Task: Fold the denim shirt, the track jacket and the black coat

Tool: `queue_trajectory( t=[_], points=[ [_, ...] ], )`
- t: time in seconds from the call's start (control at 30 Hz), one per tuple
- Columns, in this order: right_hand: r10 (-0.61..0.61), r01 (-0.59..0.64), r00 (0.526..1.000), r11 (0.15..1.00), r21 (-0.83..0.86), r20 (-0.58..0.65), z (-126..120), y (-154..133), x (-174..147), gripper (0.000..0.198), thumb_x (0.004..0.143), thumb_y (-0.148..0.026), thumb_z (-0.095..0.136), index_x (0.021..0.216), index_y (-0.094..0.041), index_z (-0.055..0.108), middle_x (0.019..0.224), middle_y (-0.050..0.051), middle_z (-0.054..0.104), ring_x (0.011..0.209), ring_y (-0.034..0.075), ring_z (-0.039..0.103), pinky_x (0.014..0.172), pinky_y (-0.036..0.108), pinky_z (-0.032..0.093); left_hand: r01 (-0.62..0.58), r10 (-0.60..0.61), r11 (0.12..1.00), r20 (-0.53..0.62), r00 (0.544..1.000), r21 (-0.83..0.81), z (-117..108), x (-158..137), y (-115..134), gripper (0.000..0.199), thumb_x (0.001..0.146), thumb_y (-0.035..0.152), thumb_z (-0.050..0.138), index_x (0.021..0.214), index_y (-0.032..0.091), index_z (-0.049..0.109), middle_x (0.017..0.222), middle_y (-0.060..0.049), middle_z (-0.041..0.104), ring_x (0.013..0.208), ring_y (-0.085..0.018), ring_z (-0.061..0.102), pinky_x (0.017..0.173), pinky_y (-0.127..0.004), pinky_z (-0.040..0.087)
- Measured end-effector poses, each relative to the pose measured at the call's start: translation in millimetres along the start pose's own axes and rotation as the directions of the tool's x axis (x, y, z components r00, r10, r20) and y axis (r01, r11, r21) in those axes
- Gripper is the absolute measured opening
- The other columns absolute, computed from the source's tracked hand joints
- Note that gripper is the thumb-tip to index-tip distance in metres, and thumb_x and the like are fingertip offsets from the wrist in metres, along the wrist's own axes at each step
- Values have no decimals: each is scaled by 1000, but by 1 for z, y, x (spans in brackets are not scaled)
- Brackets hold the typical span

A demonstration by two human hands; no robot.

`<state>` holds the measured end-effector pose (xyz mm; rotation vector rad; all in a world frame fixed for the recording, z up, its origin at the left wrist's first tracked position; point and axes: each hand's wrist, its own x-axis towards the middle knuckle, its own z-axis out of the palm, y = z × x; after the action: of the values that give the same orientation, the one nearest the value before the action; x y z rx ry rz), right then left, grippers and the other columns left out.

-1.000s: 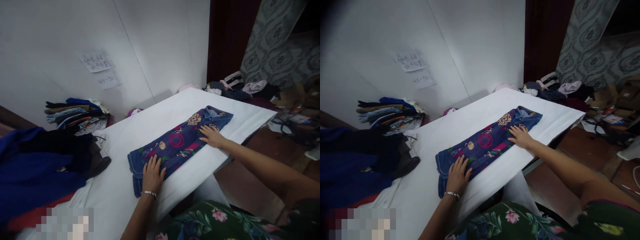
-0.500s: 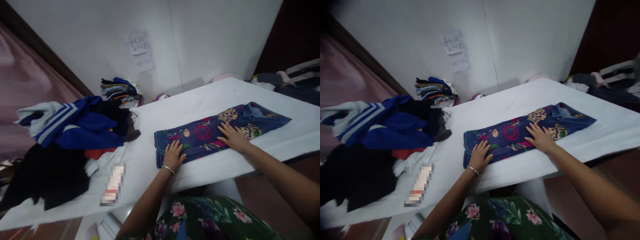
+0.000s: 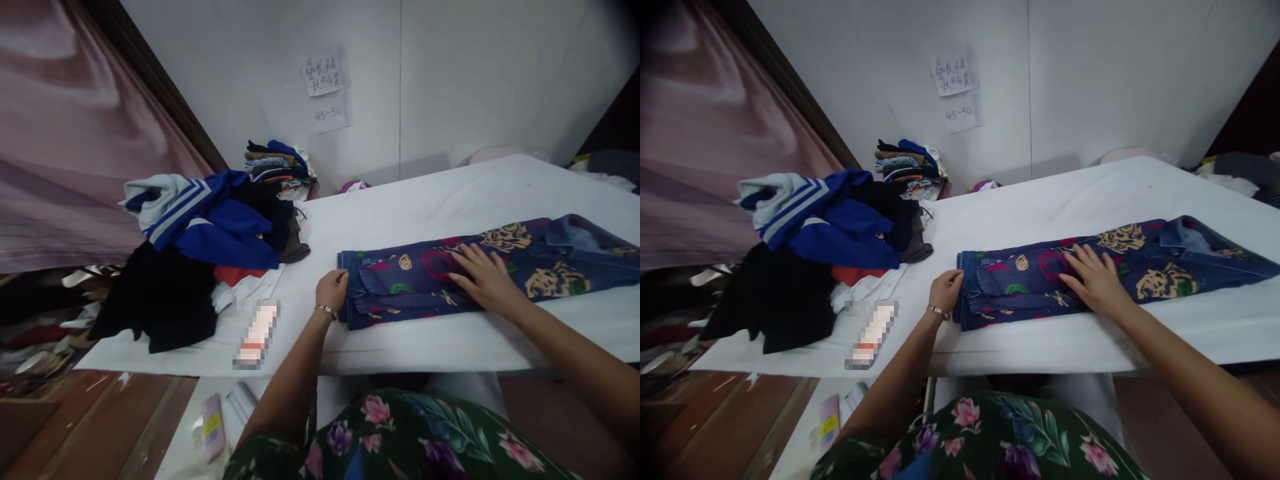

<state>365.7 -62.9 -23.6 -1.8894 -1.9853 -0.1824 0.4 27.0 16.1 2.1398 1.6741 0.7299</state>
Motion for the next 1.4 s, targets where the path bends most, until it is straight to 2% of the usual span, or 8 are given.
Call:
queue_trajectory(
  t=[0.17,0.37,0.6,0.8,0.9,1.03,1.2,1.4],
  points=[
    [-163,160,986,984,83,26,9,-70,33,57,91,-55,31,144,-34,31,152,4,27,140,29,21,110,55,19,-40,29,995,120,992,93,21,43,31,27,89,29,49,107,23,68,113,-1,67,106,-16,58,93,-27,42],
    [-207,198,964,978,67,167,46,-88,33,63,90,-61,29,144,-30,31,149,10,34,137,31,26,107,59,20,-55,-10,978,311,950,201,46,72,38,26,82,35,57,100,21,70,111,-7,68,105,-22,58,88,-30,43],
    [-213,205,964,977,61,161,46,-85,29,63,90,-62,29,146,-33,26,150,8,32,137,29,27,108,57,21,68,-128,974,276,953,216,50,74,33,25,84,40,53,85,21,69,99,-8,70,95,-23,63,80,-32,45],
    [-201,196,963,980,42,180,45,-86,29,61,91,-60,28,144,-30,32,149,8,33,137,29,28,108,56,22,94,-131,978,205,970,184,51,63,29,22,85,32,51,96,21,67,107,-7,67,100,-21,60,84,-30,44],
    [-210,207,963,978,35,168,48,-83,28,61,91,-59,27,143,-28,34,149,8,33,137,29,28,108,56,22,139,-152,976,71,986,166,39,50,15,28,85,28,49,108,20,63,116,-8,62,109,-20,55,91,-29,41],
    [-195,189,967,981,51,166,48,-80,31,61,91,-59,26,141,-27,37,148,9,36,135,30,30,105,59,23,279,-277,960,-61,959,32,23,27,-5,50,83,38,54,127,13,52,126,-14,56,118,-23,51,99,-31,38],
    [-215,213,975,976,46,55,46,-100,42,64,90,-59,26,140,-22,39,149,12,32,137,31,25,107,59,19,444,-430,866,110,896,-231,20,17,-9,78,76,47,64,138,8,38,130,-18,54,119,-26,52,98,-33,40],
    [-333,333,942,943,11,50,71,-121,36,66,90,-57,24,137,-14,43,144,16,40,136,30,28,107,54,22,567,-448,589,351,822,-576,34,28,-8,58,67,49,72,111,12,64,104,-13,70,98,-26,65,84,-36,51]
  ],
)
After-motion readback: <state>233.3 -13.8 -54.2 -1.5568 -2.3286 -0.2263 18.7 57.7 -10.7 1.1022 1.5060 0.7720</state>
